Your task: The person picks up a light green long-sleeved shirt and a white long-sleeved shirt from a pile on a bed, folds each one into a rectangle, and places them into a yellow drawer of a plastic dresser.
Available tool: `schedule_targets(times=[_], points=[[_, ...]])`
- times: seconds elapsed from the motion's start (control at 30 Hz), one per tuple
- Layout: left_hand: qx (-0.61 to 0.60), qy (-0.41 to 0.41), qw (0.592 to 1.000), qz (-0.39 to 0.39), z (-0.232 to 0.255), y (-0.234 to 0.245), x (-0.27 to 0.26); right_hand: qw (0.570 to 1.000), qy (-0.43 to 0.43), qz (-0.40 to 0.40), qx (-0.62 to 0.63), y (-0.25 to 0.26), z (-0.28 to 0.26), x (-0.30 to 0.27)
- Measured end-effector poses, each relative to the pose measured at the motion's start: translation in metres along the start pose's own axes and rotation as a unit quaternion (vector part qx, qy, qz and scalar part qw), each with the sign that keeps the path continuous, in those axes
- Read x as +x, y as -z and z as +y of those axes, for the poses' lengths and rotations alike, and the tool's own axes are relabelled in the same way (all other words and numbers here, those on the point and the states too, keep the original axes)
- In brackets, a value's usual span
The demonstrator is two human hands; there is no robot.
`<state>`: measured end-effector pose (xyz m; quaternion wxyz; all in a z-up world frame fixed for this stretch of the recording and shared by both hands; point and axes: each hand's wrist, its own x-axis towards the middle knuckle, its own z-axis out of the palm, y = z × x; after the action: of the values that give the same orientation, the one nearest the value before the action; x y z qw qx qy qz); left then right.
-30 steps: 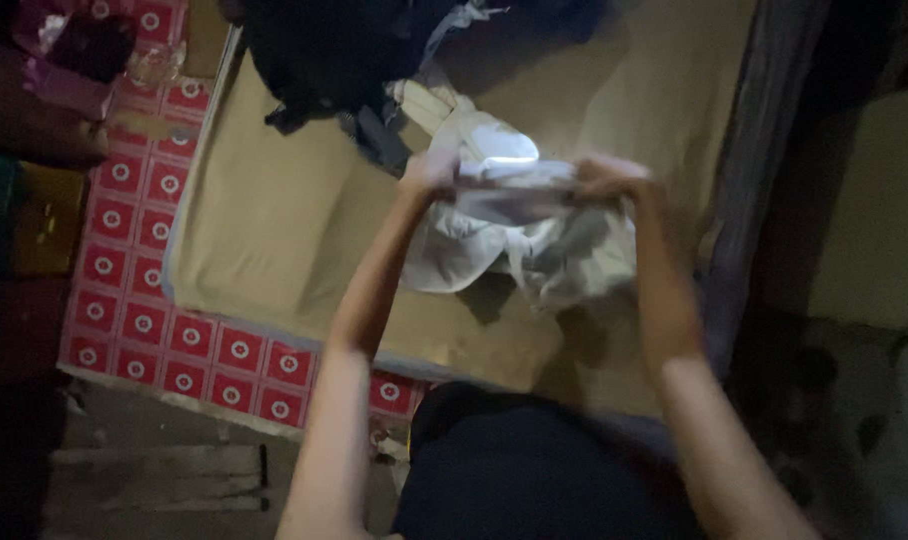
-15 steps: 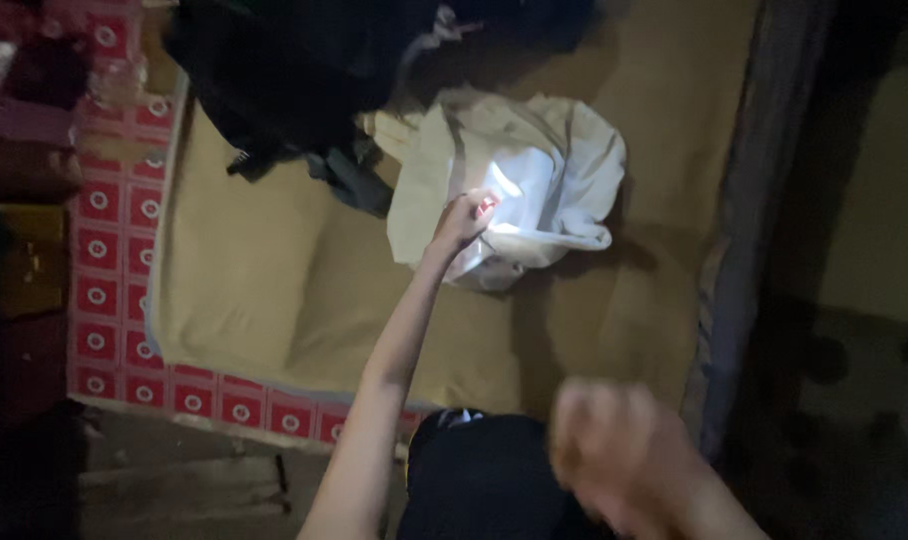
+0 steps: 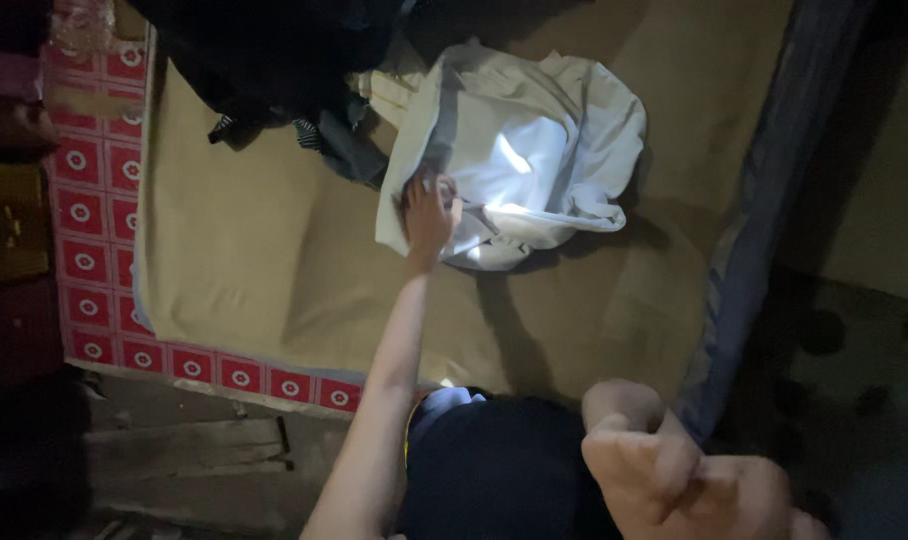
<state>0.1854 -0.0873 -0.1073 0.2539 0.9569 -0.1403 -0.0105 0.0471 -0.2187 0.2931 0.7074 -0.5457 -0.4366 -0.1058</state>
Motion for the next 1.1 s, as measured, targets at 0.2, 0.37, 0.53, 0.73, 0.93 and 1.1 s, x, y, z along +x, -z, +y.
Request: schedule_targets(times=[0.2,0.37,0.53,0.73,0.93,1.1], points=[[-0.073,-0.058,0.995,-0.043,-0.051,-0.013,-0.007,0.994,-0.039,0.017,-0.099,-0.002,0.032,-0.023],[0.002,-0.092,0.985,-0.145,-0.049,-0.009,-0.006,0.813,-0.302,0.039,-0.497,0.044,0.169,-0.121],[-0.104,-0.061,0.988,-0.097,-0.054,0.028,0.010,0.669,-0.476,-0.093,-0.563,0.092,0.223,-0.300],[0.001,-0.057,0.997,0.044,-0.098,0.067,0.049,0.441,-0.621,-0.161,-0.628,0.161,0.152,-0.441],[0.133,0.098,0.986,-0.027,-0.135,0.029,0.019,0.446,-0.432,-0.086,-0.779,0.129,0.140,-0.400],[0.137,0.262,0.940,-0.168,-0.182,0.003,-0.006,0.509,-0.764,-0.052,-0.393,0.070,0.189,-0.330]])
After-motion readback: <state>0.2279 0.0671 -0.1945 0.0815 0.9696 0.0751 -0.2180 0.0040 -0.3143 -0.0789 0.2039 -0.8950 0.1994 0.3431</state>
